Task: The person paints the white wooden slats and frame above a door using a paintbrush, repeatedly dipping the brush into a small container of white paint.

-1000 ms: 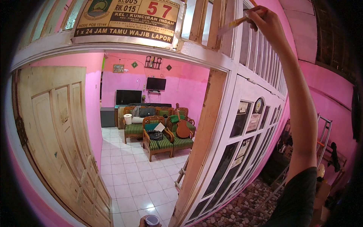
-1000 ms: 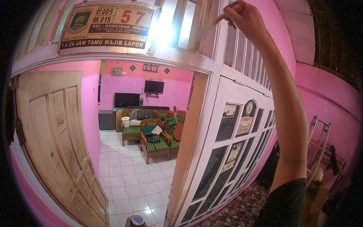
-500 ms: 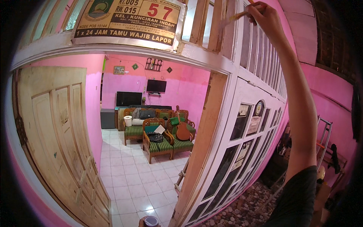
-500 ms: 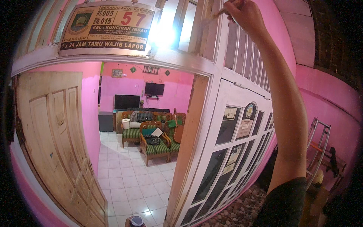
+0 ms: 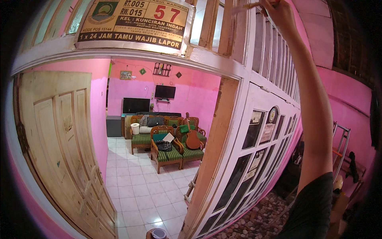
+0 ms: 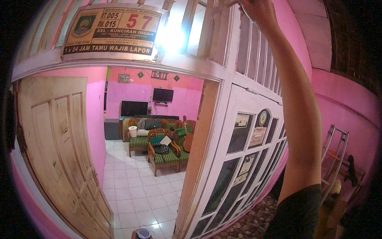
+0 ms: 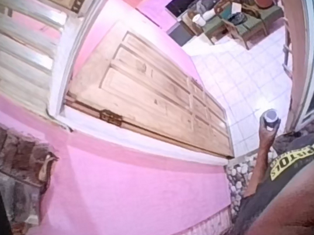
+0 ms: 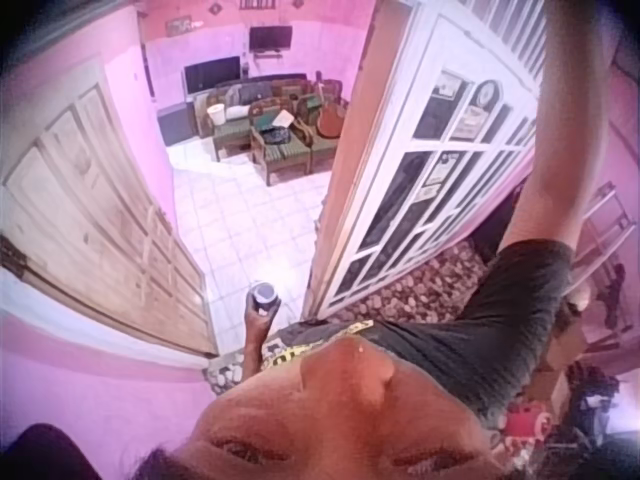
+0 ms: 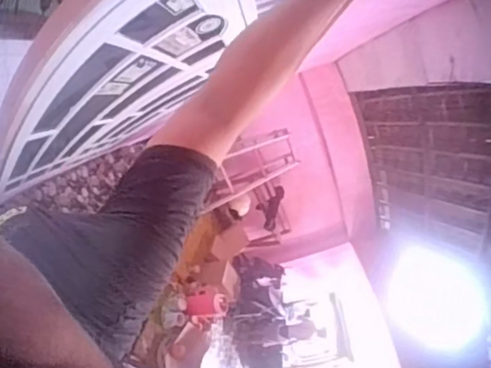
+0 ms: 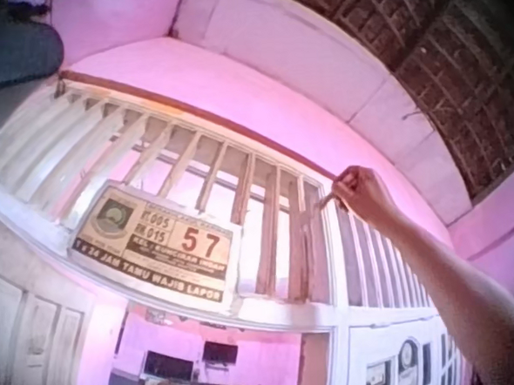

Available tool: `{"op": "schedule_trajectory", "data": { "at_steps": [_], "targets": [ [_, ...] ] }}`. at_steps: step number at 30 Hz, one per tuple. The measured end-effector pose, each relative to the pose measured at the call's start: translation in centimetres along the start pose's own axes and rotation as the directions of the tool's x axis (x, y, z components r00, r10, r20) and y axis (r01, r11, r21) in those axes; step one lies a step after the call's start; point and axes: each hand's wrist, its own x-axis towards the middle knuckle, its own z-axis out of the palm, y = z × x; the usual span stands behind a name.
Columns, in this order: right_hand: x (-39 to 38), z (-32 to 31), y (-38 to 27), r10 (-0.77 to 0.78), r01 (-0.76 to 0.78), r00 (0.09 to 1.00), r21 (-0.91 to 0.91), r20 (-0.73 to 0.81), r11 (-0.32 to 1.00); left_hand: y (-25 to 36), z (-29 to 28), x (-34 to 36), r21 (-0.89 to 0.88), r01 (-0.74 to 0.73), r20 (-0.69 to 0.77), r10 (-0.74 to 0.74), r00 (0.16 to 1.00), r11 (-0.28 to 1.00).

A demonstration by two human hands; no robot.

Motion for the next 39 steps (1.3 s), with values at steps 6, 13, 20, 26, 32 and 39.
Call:
{"op": "schedule_trajectory", "data": {
  "at_steps": [6,13,20,26,32,39],
  "targets": [
    [1.4,0.7,0.5,-0.01,-0.025,0.972,-0.145,-0.235,0.989,-1.4,0.1,-0.3,-0.002,-0.001,-0.012,0.001,1.0,1.0],
    [0.8,2.9,-1.5,-0.102,0.068,0.987,-0.257,-0.124,0.964,-0.7,-0.4,-0.5,0.026,0.045,0.011,-0.045,0.999,0.999],
    [1.5,2.5,-2.1,-0.075,-0.007,0.971,-0.343,-0.225,0.939,-1.0,-0.3,-0.5,0.003,-0.004,0.005,0.004,1.0,1.0],
    [-0.5,2.8,-4.6,0.01,-0.033,0.997,-0.322,-0.073,0.946,-0.2,-0.8,-0.7,0.007,0.036,0.016,-0.036,0.999,0.999],
    [-2.7,2.2,-7.5,0.258,-0.219,0.96,-0.286,0.108,0.933,-0.1,-1.0,-0.9,0.033,0.074,0.024,-0.074,0.997,0.997],
    [-6.6,1.0,-10.6,0.353,-0.246,0.918,-0.442,0.179,0.863,-0.6,-0.9,-0.8,0.011,0.007,0.028,-0.007,1.0,1.0]
  ]
}}
